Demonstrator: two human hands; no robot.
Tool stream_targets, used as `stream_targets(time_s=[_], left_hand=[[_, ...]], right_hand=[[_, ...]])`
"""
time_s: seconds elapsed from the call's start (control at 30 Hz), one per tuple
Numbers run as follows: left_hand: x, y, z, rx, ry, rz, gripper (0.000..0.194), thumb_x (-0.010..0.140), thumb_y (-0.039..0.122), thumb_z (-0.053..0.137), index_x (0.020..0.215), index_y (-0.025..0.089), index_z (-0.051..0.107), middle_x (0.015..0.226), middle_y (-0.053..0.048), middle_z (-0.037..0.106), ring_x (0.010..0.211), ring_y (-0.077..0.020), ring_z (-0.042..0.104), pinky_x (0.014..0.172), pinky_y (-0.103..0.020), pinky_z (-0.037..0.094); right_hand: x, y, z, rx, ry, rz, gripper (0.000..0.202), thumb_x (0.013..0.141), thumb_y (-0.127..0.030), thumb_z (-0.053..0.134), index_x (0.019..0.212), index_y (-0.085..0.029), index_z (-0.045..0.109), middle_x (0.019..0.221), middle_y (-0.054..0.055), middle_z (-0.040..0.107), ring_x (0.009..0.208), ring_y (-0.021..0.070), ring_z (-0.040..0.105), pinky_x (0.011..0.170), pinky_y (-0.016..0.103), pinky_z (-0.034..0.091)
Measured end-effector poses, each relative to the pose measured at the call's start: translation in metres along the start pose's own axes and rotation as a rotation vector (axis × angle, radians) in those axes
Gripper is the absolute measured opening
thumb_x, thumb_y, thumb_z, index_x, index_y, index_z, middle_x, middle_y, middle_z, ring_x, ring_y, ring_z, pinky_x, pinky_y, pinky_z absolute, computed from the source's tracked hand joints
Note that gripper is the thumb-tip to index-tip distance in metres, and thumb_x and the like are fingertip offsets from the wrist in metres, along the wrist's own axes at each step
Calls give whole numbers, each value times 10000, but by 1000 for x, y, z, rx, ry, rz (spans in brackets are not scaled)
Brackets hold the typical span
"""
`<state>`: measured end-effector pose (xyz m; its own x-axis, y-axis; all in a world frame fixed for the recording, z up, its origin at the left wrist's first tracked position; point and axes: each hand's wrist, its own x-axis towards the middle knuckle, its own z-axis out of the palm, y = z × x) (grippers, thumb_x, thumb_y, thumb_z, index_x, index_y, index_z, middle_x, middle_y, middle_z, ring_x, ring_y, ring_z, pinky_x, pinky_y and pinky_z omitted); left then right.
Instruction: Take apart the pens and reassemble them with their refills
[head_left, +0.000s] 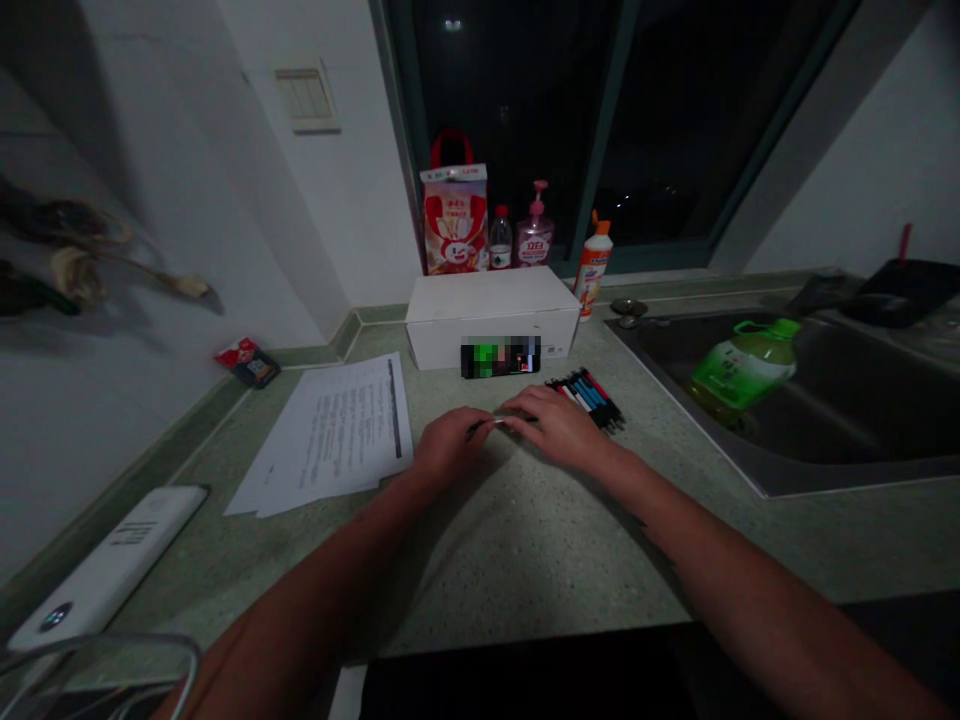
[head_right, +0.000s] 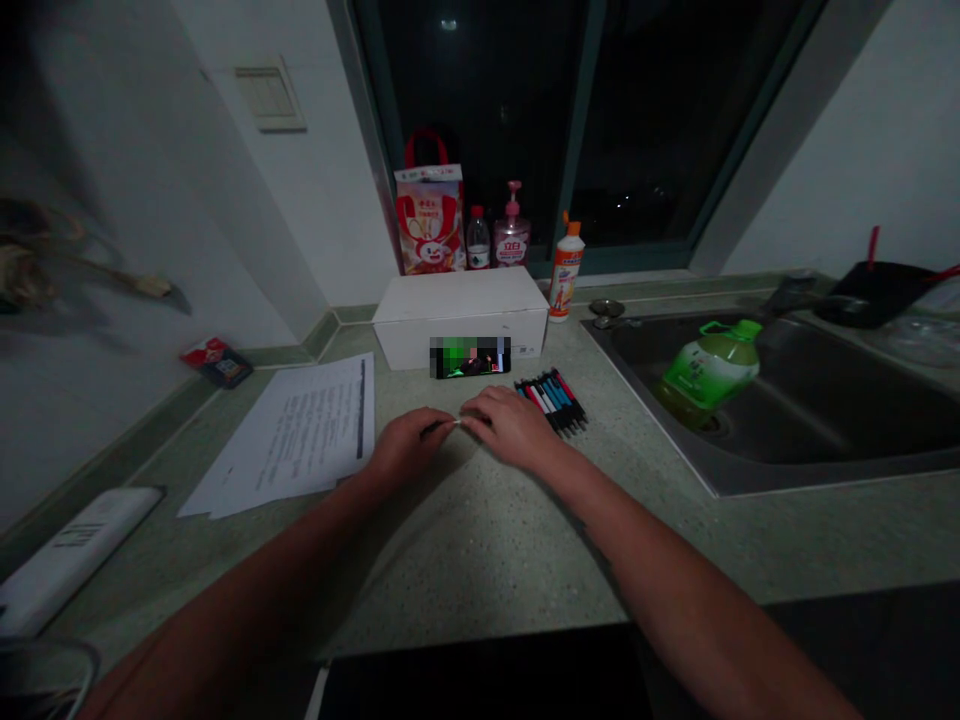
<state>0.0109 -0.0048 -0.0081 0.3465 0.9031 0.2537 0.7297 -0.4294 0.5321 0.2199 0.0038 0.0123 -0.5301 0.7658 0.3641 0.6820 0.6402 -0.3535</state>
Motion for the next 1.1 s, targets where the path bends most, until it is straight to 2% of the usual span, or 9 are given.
stream_targets(time_s=[0.07,0.17,0.27,0.37,0.47,0.63,0.83,0.97,1.1], left_hand=[[-1,1,2,-16,-15,40,230,954,324,546,1044,233,736,1021,-42,754,954,-203,667,869,-312,476],[-1,3,3,-37,-25,36,222,943,321,569,1074,242,731,1051,-44,752,986,-214,664,898,-326,475],[0,2,-1,-43,-6,-48,273,905,276,622,1167,240,692,1124,-52,736,1022,-223,660,922,-335,474],[1,0,-6,-10,-6,-129,325,884,284,647,1206,246,667,1110,-54,736,998,-228,664,908,-338,480],[1,-1,-8,1,-1,-157,285,890,316,632,1161,244,683,1055,-50,745,951,-224,671,866,-329,483],[1,0,-8,-15,1,-120,175,913,307,572,975,234,718,975,-37,751,882,-208,669,796,-314,476],[2,-2,-6,75,-11,-161,178,910,313,565,978,236,711,964,-51,749,871,-219,663,773,-315,464],[0,-1,-5,163,-84,-122,170,901,286,563,970,246,713,960,-54,745,873,-229,653,751,-313,451],[-2,2,-4,188,-130,-69,159,899,288,572,937,257,723,969,-54,746,879,-235,653,747,-312,440]], right_hand=[[0,-5,1,2,-36,-14,207,968,-344,575,1049,-195,695,991,75,678,986,216,597,851,330,447],[0,-4,0,-6,-48,-7,164,973,-294,568,993,-193,696,956,66,683,958,211,602,832,320,440],[1,7,-5,-26,-46,47,143,966,-235,564,948,-197,700,956,68,689,936,210,607,827,323,439],[1,19,-13,-46,-64,109,136,940,-183,575,905,-194,706,943,71,691,926,215,613,820,327,444],[1,24,-16,-50,-60,131,139,924,-150,577,899,-185,709,927,70,682,924,214,617,819,321,447],[1,20,-14,-34,-77,127,139,931,-180,582,890,-190,714,953,73,673,911,206,620,817,311,453],[-1,39,-21,-50,-133,171,146,909,-168,583,869,-192,722,921,70,692,874,201,634,779,291,451],[-4,50,-23,40,-244,175,134,872,-157,613,851,-203,737,874,38,726,820,185,656,720,265,453],[-5,43,-16,64,-344,180,161,839,-128,615,825,-223,743,839,16,748,774,178,669,679,260,452]])
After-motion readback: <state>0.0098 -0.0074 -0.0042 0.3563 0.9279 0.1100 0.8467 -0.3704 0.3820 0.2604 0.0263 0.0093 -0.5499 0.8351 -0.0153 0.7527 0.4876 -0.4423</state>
